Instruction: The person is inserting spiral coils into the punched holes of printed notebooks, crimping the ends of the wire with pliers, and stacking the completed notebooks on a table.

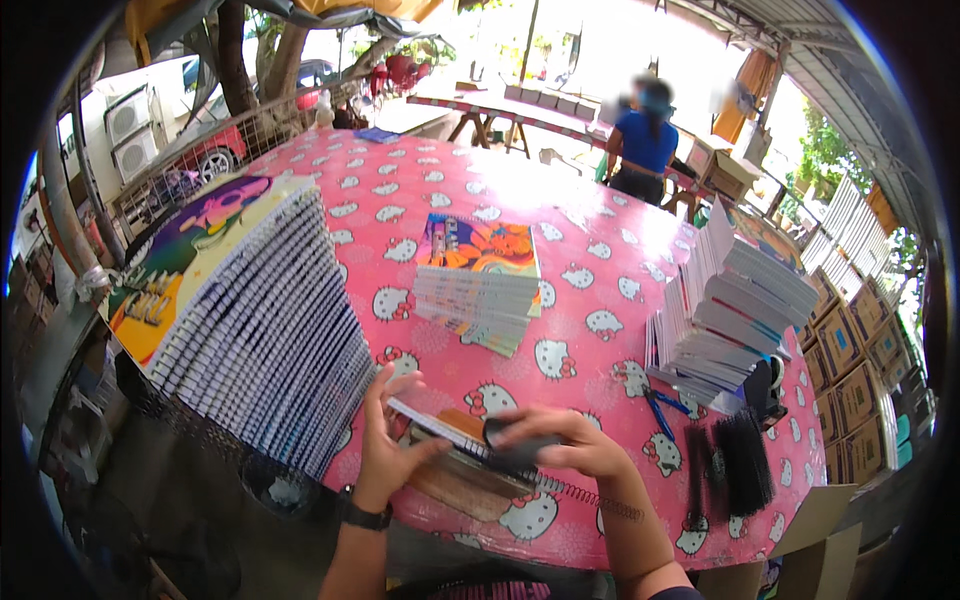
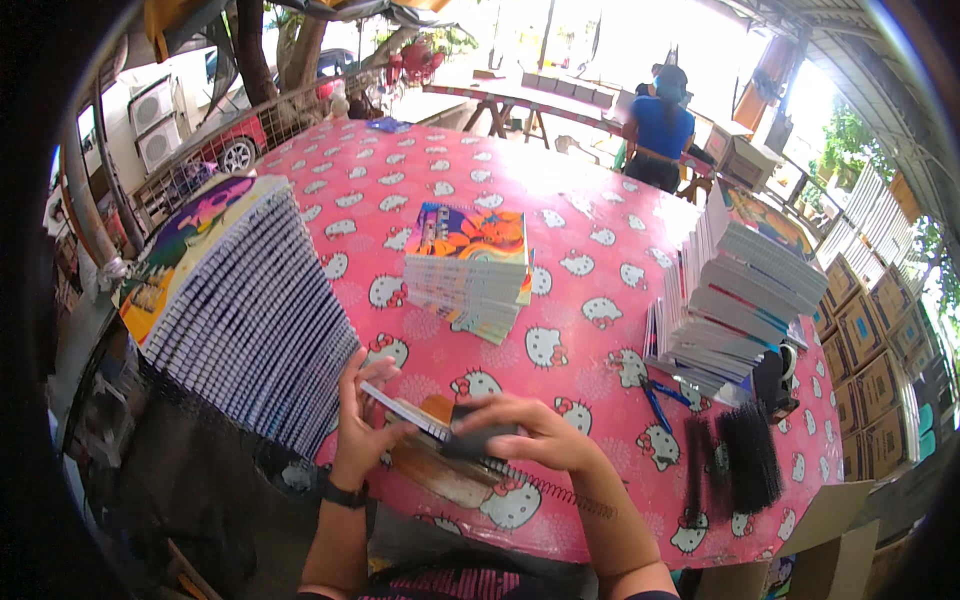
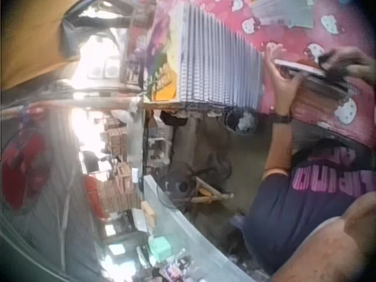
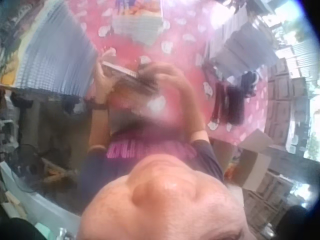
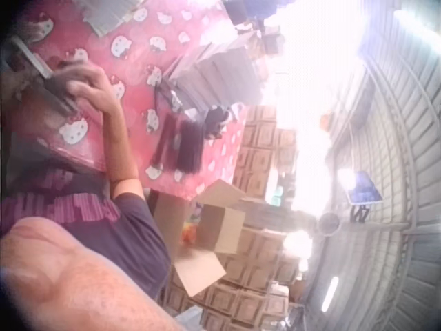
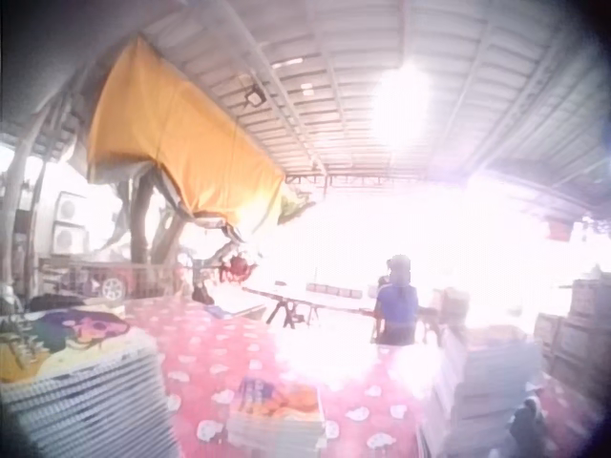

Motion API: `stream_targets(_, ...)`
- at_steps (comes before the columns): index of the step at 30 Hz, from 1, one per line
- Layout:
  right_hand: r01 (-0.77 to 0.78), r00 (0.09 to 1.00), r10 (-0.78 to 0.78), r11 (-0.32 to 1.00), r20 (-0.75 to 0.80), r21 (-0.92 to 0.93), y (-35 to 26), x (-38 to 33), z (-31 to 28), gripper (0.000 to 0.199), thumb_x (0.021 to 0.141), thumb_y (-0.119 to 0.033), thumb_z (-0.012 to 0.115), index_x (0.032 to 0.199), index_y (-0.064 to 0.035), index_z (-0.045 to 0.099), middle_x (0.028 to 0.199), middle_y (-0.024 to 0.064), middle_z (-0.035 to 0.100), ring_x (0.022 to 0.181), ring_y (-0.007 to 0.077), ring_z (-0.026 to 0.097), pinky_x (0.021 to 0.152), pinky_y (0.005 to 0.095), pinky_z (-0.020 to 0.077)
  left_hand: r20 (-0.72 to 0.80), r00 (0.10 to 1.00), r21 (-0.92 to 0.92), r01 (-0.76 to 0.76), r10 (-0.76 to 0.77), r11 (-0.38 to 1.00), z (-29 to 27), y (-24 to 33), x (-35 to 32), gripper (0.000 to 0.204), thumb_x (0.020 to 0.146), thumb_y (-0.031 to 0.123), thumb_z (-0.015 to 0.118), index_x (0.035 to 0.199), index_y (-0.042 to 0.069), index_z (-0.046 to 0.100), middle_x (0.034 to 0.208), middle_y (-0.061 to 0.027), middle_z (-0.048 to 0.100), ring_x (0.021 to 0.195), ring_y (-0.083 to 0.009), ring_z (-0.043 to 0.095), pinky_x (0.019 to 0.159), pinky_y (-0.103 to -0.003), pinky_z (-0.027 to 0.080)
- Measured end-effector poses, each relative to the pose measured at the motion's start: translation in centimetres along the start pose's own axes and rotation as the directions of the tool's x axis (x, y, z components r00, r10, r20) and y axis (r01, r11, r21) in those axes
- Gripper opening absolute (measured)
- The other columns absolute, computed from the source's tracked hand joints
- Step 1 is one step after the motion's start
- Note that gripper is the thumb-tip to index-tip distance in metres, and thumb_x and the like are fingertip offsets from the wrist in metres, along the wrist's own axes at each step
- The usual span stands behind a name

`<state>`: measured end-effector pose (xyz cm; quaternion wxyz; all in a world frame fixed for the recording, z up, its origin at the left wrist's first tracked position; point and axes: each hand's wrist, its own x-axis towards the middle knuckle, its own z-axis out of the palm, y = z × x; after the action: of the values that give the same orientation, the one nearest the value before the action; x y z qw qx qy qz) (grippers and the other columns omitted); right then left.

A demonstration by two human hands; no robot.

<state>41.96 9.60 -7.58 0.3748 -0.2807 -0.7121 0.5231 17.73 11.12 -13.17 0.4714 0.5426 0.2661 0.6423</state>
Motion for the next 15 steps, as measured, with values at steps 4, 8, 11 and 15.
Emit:
stream_targets(4,-0.079,0.997,0.072,0.974,-0.04,-0.21,0.3,1.1,-0.5,0.048,0.081,-0.044,0.064,0.105,-0.0019,0.068,0.122,0.0207,0.056,0.112,0.0299,0.054,0.096,0.0403,0.0395,0.073,0.978,-0.192,0.206,-0.195,0.96,-2.3,-2.5,-0.6,0.064,0.073,0.002,0.076,0.128,0.005,0.043,0.105,-0.0072,0.06,0.1,-0.0146,0.055,0.089,-0.029,0.045)
stream_targets(8,-0.074,0.997,0.076,0.992,0.017,-0.103,0.9,1.4,0.0,0.046,0.082,-0.04,0.063,0.105,-0.0011,0.067,0.119,0.0182,0.059,0.114,0.0286,0.052,0.097,0.0411,0.0384,0.016,0.963,-0.244,0.263,-0.268,0.933,-2.4,-2.8,-0.7,0.044,0.079,0.0,0.07,0.119,0.003,0.051,0.097,-0.0035,0.062,0.093,-0.0119,0.058,0.085,-0.025,0.046)
stream_targets(11,-0.044,0.996,0.048,0.998,-0.072,0.051,1.0,0.9,-0.4,0.048,0.082,-0.042,0.062,0.105,0.0002,0.066,0.113,0.017,0.062,0.115,0.0292,0.051,0.098,0.0409,0.0373,0.022,0.969,-0.344,0.238,-0.246,0.908,-1.6,-3.2,-0.3,0.038,0.081,-0.001,0.067,0.116,0.002,0.054,0.099,-0.0052,0.063,0.091,-0.0127,0.059,0.084,-0.026,0.046)
stream_targets(15,-0.091,0.995,0.071,0.936,-0.069,-0.341,0.4,3.2,0.2,0.055,0.08,-0.046,0.062,0.104,0.0028,0.066,0.115,0.0191,0.06,0.116,0.0289,0.051,0.098,0.0401,0.0373,-0.052,0.958,-0.37,0.243,-0.281,0.897,-2.0,-3.3,-0.5,0.038,0.083,-0.001,0.065,0.12,0.001,0.057,0.101,-0.003,0.062,0.091,-0.0099,0.057,0.083,-0.023,0.045)
